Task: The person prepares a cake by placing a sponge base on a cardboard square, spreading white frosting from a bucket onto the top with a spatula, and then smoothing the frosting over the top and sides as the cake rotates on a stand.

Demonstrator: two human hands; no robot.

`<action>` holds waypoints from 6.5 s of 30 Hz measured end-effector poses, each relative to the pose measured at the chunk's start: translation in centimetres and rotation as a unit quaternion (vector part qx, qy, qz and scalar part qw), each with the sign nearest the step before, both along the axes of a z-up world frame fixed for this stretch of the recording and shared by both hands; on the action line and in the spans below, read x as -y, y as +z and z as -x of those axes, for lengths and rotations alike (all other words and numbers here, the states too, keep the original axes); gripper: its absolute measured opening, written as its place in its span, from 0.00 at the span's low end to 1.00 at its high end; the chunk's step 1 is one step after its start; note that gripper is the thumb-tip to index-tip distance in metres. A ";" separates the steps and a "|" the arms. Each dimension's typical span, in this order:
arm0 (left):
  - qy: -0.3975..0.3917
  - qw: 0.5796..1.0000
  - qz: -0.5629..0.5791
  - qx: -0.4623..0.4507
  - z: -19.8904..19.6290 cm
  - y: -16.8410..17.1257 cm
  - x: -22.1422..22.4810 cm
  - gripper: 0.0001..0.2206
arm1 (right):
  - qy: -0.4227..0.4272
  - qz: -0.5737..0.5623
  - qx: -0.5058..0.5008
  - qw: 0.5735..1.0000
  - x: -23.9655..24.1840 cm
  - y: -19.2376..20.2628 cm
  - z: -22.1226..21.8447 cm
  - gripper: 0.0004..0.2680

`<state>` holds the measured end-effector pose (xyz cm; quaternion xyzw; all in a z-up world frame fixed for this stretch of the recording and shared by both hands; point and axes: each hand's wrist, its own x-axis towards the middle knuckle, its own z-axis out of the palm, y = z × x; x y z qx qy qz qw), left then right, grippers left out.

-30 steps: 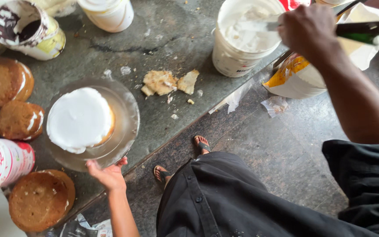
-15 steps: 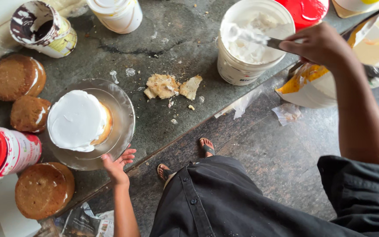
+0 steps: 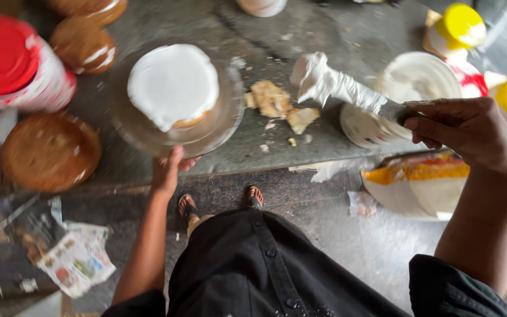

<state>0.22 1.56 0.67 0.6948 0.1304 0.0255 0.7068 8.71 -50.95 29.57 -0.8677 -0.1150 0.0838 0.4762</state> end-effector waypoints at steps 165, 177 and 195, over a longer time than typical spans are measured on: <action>-0.162 0.977 0.122 0.070 -0.3 2.6 -5.8 0.19 | 0.498 0.657 0.516 0.231 -46.7 10.4 1.6 0.05; -0.150 0.975 0.121 0.109 -1.1 1.4 -6.4 0.22 | 0.485 0.656 0.533 0.226 -46.3 9.2 1.2 0.05; -0.078 0.978 0.154 0.115 0.2 2.6 -5.1 0.23 | 0.478 0.664 0.541 0.195 -44.6 11.2 0.8 0.12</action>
